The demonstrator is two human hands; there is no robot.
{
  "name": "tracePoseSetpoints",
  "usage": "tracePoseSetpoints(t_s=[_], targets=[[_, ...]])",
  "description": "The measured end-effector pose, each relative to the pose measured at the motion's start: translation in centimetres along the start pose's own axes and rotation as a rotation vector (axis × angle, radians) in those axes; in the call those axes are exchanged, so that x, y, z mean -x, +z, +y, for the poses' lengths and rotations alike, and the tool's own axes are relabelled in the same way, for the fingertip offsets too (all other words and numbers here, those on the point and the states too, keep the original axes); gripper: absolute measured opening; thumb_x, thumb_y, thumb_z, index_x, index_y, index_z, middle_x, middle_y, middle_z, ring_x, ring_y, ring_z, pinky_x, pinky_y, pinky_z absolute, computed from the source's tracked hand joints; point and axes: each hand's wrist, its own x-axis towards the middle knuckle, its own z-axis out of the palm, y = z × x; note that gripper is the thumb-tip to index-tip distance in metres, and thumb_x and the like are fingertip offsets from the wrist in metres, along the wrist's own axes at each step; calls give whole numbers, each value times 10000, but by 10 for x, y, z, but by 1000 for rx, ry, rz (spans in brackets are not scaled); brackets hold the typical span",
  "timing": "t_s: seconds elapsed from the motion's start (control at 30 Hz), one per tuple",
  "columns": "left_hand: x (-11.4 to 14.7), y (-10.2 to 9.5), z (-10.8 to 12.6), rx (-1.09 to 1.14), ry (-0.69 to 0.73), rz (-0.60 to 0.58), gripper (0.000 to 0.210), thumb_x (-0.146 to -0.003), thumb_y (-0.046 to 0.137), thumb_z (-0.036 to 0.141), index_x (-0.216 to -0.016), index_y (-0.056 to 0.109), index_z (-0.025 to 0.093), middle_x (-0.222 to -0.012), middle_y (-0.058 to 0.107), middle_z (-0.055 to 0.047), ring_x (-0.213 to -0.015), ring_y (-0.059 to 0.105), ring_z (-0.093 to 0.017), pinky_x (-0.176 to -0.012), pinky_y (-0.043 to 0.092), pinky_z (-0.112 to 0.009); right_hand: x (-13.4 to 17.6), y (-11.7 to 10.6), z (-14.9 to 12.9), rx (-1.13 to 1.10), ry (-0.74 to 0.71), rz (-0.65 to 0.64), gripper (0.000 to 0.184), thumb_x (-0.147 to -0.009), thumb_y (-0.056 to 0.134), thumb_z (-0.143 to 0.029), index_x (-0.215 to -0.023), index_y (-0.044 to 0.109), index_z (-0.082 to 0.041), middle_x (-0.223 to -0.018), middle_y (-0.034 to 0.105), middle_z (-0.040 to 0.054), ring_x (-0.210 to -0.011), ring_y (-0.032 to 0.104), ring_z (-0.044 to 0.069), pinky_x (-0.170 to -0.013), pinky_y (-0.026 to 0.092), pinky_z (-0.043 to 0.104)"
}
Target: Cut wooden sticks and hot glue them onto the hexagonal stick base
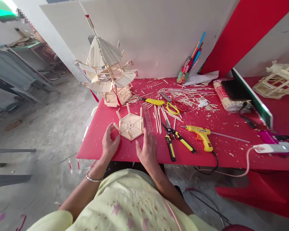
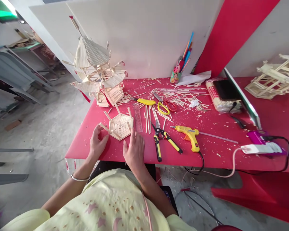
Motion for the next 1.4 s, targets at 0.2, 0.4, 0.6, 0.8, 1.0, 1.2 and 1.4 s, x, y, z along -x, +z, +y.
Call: tracePoseSetpoints(t_s=[0.2, 0.4, 0.6, 0.8, 1.0, 1.2, 1.4], targets=[[2, -1, -3, 8, 122, -10, 265, -884, 679, 304, -1135, 731, 240, -1283, 720, -82, -1212, 671, -268, -1080, 529, -448, -8, 3, -7, 62, -35, -109, 766, -1008, 558, -312, -1666, 215, -119, -1548, 537, 224, -1399, 504, 364, -1169, 407, 549], [3, -3, -4, 20, 154, -52, 254, -919, 663, 276, -1163, 726, 248, -1222, 746, -76, -1186, 657, -263, -1069, 521, -447, -21, 10, -12, 111, -75, -218, 748, -1024, 540, -348, -1661, 241, -95, -1678, 376, 217, -1533, 378, 355, -1222, 351, 541], [3, -4, -4, 52, 166, -37, 267, -932, 663, 267, -1193, 712, 249, -1237, 735, -73, -1196, 639, -262, -1084, 508, -453, -28, 12, -17, 164, -107, -248, 684, -1040, 519, -370, -1636, 318, -101, -1684, 374, 200, -1542, 371, 351, -1240, 328, 542], [1, -3, -3, 38, 159, -45, 258, -944, 643, 283, -1191, 711, 254, -1245, 732, -73, -1212, 622, -271, -1088, 501, -471, -29, 13, -18, 194, -133, -217, 629, -1048, 512, -379, -1609, 383, -125, -1676, 383, 208, -1506, 420, 354, -1204, 377, 548], [0, -4, -3, 27, 150, -62, 248, -957, 631, 296, -1188, 718, 264, -1259, 728, -78, -1234, 615, -279, -1095, 498, -492, -28, 13, -16, 201, -152, -197, 580, -1051, 517, -393, -1569, 456, -141, -1658, 411, 211, -1477, 452, 365, -1188, 395, 555], [0, -4, 0, 49, 124, -34, 222, -957, 644, 311, -1162, 721, 274, -1244, 733, -80, -1211, 633, -275, -1083, 510, -494, -28, 10, -16, 159, -161, -190, 535, -1049, 519, -389, -1541, 497, -180, -1634, 442, 207, -1471, 453, 367, -1167, 414, 571], [3, -3, 0, 73, 71, 4, 266, -939, 667, 323, -1197, 686, 263, -1274, 720, -76, -1225, 645, -258, -1101, 504, -459, -26, 8, -15, 125, -154, -171, 521, -1059, 501, -414, -1520, 518, -175, -1613, 460, 199, -1422, 491, 356, -1154, 429, 553]])
